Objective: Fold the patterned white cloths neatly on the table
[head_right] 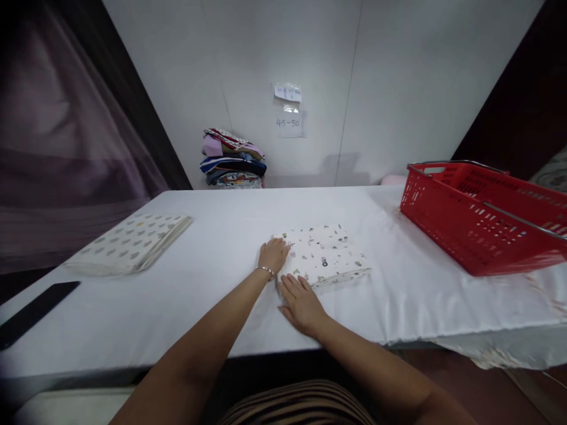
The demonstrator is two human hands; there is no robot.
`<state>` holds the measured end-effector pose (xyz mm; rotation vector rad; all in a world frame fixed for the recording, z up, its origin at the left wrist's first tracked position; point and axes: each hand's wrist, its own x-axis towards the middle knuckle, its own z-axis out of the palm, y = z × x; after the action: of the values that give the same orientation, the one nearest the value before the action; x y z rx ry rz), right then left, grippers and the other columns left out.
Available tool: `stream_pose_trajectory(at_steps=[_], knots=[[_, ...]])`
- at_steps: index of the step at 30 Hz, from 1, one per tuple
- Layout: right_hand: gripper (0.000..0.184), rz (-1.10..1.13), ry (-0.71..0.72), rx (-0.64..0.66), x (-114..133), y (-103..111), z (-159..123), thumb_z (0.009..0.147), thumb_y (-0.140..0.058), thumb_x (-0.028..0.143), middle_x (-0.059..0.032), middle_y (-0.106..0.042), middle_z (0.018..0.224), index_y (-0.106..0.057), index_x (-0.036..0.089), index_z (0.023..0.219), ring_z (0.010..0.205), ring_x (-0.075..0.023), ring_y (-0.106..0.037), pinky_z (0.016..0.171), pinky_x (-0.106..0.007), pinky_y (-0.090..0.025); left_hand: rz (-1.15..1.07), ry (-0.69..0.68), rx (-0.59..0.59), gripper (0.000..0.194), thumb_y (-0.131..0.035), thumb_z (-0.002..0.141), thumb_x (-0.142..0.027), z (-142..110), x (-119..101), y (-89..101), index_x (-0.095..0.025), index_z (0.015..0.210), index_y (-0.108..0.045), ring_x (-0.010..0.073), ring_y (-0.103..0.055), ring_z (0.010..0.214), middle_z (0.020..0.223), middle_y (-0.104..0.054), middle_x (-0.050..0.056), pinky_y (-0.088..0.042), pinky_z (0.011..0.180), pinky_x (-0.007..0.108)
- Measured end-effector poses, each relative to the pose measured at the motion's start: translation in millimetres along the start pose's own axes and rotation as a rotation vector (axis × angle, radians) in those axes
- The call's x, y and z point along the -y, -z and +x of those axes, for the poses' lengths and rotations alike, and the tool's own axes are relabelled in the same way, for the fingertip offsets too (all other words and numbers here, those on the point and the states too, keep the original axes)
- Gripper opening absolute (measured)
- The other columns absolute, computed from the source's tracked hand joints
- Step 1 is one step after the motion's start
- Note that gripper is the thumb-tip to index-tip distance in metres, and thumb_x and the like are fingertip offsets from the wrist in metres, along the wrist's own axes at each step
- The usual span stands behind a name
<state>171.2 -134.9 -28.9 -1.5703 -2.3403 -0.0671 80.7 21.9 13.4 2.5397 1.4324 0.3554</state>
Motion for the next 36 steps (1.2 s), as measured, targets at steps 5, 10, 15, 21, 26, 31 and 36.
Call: stream_pose_trajectory(at_steps=[5, 10, 15, 21, 26, 31, 36], knots=[[0.055, 0.013, -0.002, 0.012, 0, 1, 1, 0.093, -0.04, 0.036, -0.0108, -0.03, 0.147, -0.031, 0.014, 0.142, 0.137, -0.0223, -0.02, 0.112, -0.045, -0.019, -0.007, 0.086, 0.044, 0.052, -0.025, 0.092, -0.044, 21, 4, -7.1, -0.025, 0.139, -0.033, 0.023, -0.014, 0.14, 0.153, -0.019, 0.002, -0.017, 0.111, 0.051], [0.055, 0.02, -0.001, 0.029, -1, 0, 0, 0.094, -0.038, 0.037, -0.0115, -0.029, 0.147, -0.03, 0.012, 0.142, 0.138, -0.0231, -0.018, 0.113, -0.045, -0.017, -0.056, 0.124, 0.06, 0.053, -0.02, 0.092, -0.045, 22, 11, -19.6, -0.027, 0.141, -0.027, 0.0223, -0.013, 0.14, 0.154, -0.014, 0.0, -0.019, 0.11, 0.052], [0.058, 0.036, -0.002, 0.06, 0, 2, 1, 0.093, -0.039, 0.038, -0.0115, -0.026, 0.148, -0.028, 0.011, 0.143, 0.139, -0.0232, -0.015, 0.113, -0.046, -0.015, -0.058, 0.114, 0.039, 0.052, -0.021, 0.092, -0.045, 21, 12, -19.6, -0.028, 0.14, -0.029, 0.0222, -0.02, 0.138, 0.153, -0.017, 0.0, -0.02, 0.11, 0.051], [0.055, 0.01, -0.038, 0.009, -12, 25, -11, 0.091, -0.043, 0.03, -0.0109, -0.03, 0.147, -0.032, 0.012, 0.141, 0.138, -0.0231, -0.017, 0.113, -0.048, -0.016, -0.064, 0.117, 0.054, 0.052, -0.021, 0.091, -0.046, 21, 12, -18.8, -0.03, 0.14, -0.028, 0.022, -0.023, 0.137, 0.154, -0.015, -0.001, -0.019, 0.11, 0.05], [0.049, -0.073, -0.106, -0.057, -32, 31, -39, 0.089, -0.044, 0.023, -0.0121, -0.04, 0.141, -0.039, 0.013, 0.137, 0.134, -0.0239, -0.029, 0.11, -0.048, -0.025, -0.065, 0.116, 0.059, 0.053, -0.022, 0.091, -0.046, 22, 12, -18.5, -0.029, 0.141, -0.028, 0.0231, -0.024, 0.136, 0.154, -0.015, -0.001, -0.02, 0.11, 0.052], [0.048, -0.111, -0.095, -0.094, -34, 23, -47, 0.088, -0.044, 0.019, -0.012, -0.04, 0.141, -0.043, 0.012, 0.135, 0.133, -0.0232, -0.031, 0.109, -0.046, -0.029, -0.012, 0.14, 0.111, 0.056, -0.023, 0.089, -0.049, 25, 8, -10.2, -0.028, 0.141, -0.029, 0.0274, -0.018, 0.138, 0.153, -0.016, -0.002, -0.018, 0.109, 0.055], [0.049, -0.108, -0.08, -0.1, -32, 24, -43, 0.087, -0.044, 0.018, -0.012, -0.041, 0.141, -0.042, 0.012, 0.136, 0.133, -0.0232, -0.032, 0.108, -0.046, -0.03, 0.052, 0.14, 0.048, 0.062, -0.023, 0.088, -0.055, 23, -6, 2.4, -0.022, 0.139, -0.034, 0.0252, -0.005, 0.141, 0.153, -0.017, 0.003, -0.01, 0.112, 0.054]])
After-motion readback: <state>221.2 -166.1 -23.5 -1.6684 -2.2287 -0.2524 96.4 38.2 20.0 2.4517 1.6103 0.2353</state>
